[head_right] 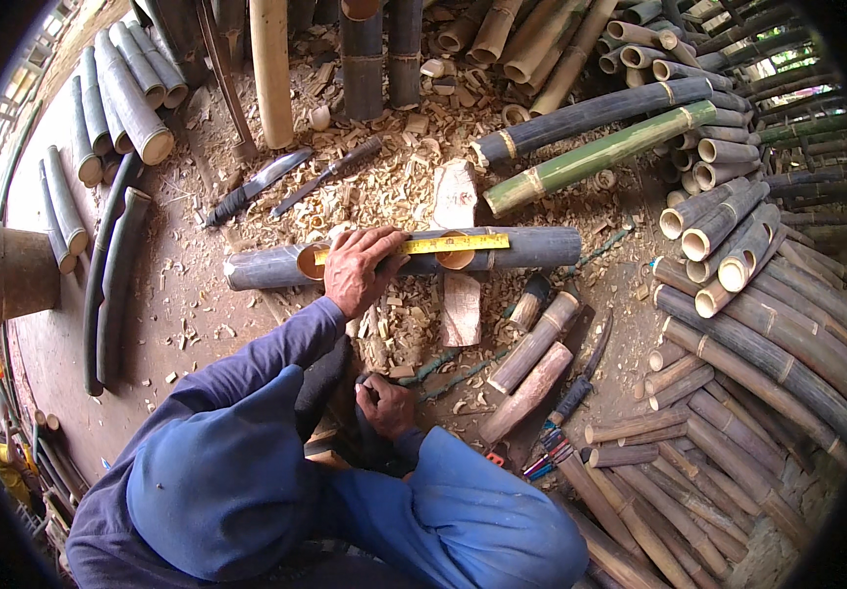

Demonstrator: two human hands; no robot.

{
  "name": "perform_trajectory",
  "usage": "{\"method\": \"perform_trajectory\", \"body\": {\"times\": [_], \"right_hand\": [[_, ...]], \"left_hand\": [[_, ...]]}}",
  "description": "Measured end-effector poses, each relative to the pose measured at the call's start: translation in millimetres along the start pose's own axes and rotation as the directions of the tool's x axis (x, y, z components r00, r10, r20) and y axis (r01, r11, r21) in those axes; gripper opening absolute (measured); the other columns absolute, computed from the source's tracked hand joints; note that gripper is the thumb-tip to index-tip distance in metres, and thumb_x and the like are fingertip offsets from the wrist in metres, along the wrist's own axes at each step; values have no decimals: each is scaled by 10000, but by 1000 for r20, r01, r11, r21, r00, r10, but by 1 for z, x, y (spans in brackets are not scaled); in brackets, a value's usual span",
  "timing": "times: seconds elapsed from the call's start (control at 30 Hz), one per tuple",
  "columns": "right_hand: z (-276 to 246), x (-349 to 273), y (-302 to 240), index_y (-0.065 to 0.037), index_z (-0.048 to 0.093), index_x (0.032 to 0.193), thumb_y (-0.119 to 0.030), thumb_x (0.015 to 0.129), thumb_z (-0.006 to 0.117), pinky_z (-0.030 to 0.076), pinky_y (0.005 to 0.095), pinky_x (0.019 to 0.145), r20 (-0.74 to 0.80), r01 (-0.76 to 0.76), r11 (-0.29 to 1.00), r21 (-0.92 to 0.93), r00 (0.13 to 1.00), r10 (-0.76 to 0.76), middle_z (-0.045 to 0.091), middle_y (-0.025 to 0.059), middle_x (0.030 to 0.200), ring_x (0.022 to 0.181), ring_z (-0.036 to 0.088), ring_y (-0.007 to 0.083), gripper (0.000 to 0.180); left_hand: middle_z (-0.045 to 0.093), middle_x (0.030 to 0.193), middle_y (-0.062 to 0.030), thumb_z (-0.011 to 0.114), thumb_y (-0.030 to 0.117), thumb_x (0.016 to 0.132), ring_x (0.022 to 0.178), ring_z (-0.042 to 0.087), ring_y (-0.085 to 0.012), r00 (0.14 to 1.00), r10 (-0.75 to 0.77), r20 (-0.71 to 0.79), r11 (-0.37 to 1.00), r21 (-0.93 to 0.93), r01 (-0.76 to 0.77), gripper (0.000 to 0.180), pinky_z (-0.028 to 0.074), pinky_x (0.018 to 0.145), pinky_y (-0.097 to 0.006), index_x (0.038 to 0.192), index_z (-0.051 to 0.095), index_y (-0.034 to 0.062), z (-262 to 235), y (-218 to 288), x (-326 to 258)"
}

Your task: The person selects bamboo poles from a large pile, measures them with a tape measure, and cuts them into smaller sections using a hand saw. The person then uses a knife to smooth the cut edges of the bamboo pieces.

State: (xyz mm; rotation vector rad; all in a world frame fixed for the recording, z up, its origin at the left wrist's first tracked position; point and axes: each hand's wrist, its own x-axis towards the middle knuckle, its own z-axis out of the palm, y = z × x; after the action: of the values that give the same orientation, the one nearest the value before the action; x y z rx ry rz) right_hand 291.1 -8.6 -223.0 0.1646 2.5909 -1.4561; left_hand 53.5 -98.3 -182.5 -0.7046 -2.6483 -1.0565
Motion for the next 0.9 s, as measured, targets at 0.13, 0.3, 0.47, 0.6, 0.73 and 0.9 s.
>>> {"method": "perform_trajectory", "body": {"times": [0.13,0.3,0.47,0.6,0.73,0.9], "right_hand": [[1,0,1,-106,634,854,-284,941,686,521,463,619,7,-13,1000,5,1000,13,667,160,752,685,665,392,204],[0,0,0,-105,629,847,-289,942,685,520,466,614,-15,7,1000,1,1000,-7,665,158,746,683,666,395,214],[1,1,1,-104,626,847,-279,943,685,520,467,614,-26,21,1000,9,999,-21,664,153,743,683,667,393,208],[0,0,1,-104,626,853,-268,943,686,521,466,617,-26,33,999,-9,999,-33,667,149,751,683,667,388,196],[-2,1,-2,-105,626,861,-261,943,685,522,465,622,-17,35,999,5,999,-35,670,147,759,686,666,388,186],[-1,1,-1,-104,631,870,-254,942,681,523,466,628,-17,36,999,12,999,-36,668,152,762,694,665,393,174]], "left_hand": [[721,1206,-48,748,318,915,1100,672,-250,1000,0,-7,1000,-12,0,330,489,954,-410,1203,733,158,0,0,0],[718,1208,-44,752,318,913,1105,671,-251,1000,9,-16,1000,-22,-9,320,486,960,-410,1188,733,154,0,0,-1],[712,1218,-50,748,308,916,1113,668,-254,1000,12,-8,1000,-18,-12,318,484,962,-412,1191,728,150,0,-2,-1],[712,1218,-55,741,308,921,1117,667,-256,1000,11,-6,1000,-20,-11,314,483,964,-415,1191,726,148,0,-1,-1],[712,1213,-57,737,312,922,1115,668,-255,1000,13,-2,1000,-11,-13,313,482,966,-417,1187,727,147,-1,0,-1],[707,1221,-59,734,305,923,1127,661,-258,1000,8,-1,1000,-11,-8,309,472,977,-419,1189,725,149,0,0,-1]]}}
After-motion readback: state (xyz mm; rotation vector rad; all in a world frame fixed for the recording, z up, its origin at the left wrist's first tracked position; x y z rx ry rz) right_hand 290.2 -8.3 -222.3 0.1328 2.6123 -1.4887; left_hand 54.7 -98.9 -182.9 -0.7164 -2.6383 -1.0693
